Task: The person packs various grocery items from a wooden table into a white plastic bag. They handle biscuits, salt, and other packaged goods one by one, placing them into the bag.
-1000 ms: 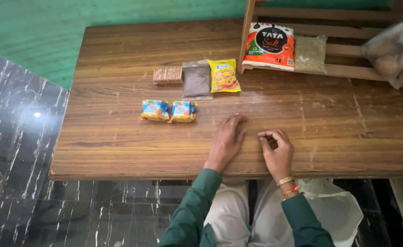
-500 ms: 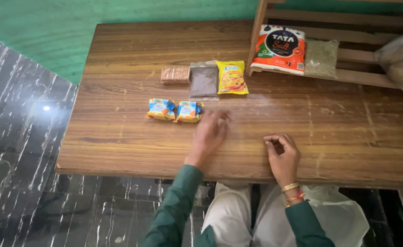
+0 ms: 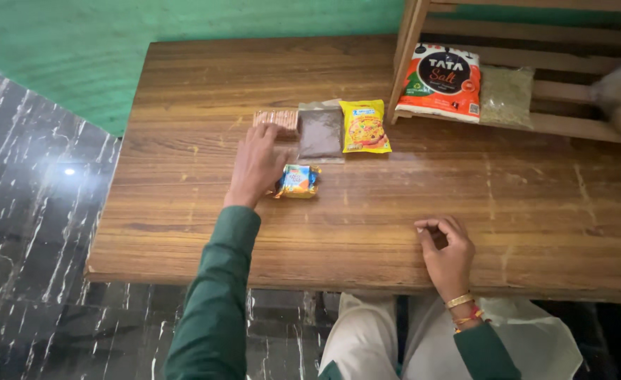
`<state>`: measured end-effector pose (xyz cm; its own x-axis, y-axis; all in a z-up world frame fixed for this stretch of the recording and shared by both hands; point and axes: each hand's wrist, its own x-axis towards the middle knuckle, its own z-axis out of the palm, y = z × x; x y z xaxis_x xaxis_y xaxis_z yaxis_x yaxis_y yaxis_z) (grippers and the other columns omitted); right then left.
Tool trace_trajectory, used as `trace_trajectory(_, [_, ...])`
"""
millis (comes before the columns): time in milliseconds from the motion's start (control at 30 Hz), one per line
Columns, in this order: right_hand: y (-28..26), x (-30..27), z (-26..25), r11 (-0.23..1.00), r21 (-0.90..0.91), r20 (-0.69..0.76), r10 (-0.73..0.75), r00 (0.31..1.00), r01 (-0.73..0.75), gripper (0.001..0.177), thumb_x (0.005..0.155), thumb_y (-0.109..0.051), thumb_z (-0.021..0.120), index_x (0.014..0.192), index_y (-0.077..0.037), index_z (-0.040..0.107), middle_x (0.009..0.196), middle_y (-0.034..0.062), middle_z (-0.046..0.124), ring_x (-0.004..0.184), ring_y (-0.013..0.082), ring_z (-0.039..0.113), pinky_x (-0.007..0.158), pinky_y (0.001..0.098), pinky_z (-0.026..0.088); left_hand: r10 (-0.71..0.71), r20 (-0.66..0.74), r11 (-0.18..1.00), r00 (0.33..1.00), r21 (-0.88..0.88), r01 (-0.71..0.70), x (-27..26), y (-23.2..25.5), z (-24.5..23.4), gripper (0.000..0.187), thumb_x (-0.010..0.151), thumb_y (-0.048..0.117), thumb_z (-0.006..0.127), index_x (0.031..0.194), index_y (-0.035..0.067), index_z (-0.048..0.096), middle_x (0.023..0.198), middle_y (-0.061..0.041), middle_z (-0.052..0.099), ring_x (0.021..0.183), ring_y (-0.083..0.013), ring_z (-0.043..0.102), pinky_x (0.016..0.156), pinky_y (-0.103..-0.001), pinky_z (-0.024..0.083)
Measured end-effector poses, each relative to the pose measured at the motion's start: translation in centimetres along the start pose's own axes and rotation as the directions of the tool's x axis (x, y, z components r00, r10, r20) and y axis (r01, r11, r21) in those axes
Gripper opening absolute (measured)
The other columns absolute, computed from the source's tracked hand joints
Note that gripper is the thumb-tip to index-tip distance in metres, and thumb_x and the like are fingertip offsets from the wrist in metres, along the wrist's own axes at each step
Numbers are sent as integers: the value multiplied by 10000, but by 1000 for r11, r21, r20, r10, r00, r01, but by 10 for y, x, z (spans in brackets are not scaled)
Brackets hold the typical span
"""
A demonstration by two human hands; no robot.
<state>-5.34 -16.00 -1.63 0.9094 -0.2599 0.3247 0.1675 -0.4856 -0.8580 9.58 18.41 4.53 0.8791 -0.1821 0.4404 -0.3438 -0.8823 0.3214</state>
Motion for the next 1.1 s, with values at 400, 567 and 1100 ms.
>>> trace_trajectory(400, [-3, 2, 4, 1000, 1, -11, 8, 1000, -8, 96, 876, 41, 712, 931, -32, 742, 945, 49, 675, 830, 154, 645, 720, 270, 518, 187, 7, 974, 982, -130, -184, 41, 31, 55, 355, 873, 145, 715, 1215, 60, 664, 1262, -148, 649, 1183, -348, 600, 998, -474, 496])
trace_trajectory(567, [0, 1, 4, 999, -46, -23, -3, 1000, 2, 102, 861, 37, 717, 930, -33, 744, 929, 51, 676, 801, 153, 653, 719, 274, 521, -86, -82, 969, 993, -237, 64, 54, 90, 116, 444, 882, 218, 749, 1196, -50, 587, 1252, -264, 598, 1138, -446, 572, 923, -496, 497])
trace_trajectory(1100, [4, 1, 5, 1000, 8, -53, 9, 999, -8, 99, 850, 30, 716, 906, -44, 752, 868, 52, 684, 773, 166, 650, 684, 276, 521, -383, 136, 834, 914, -374, 405, 37, 98, 184, 596, 662, 276, 935, 1078, -56, 668, 1008, -233, 740, 955, -384, 718, 824, -460, 580])
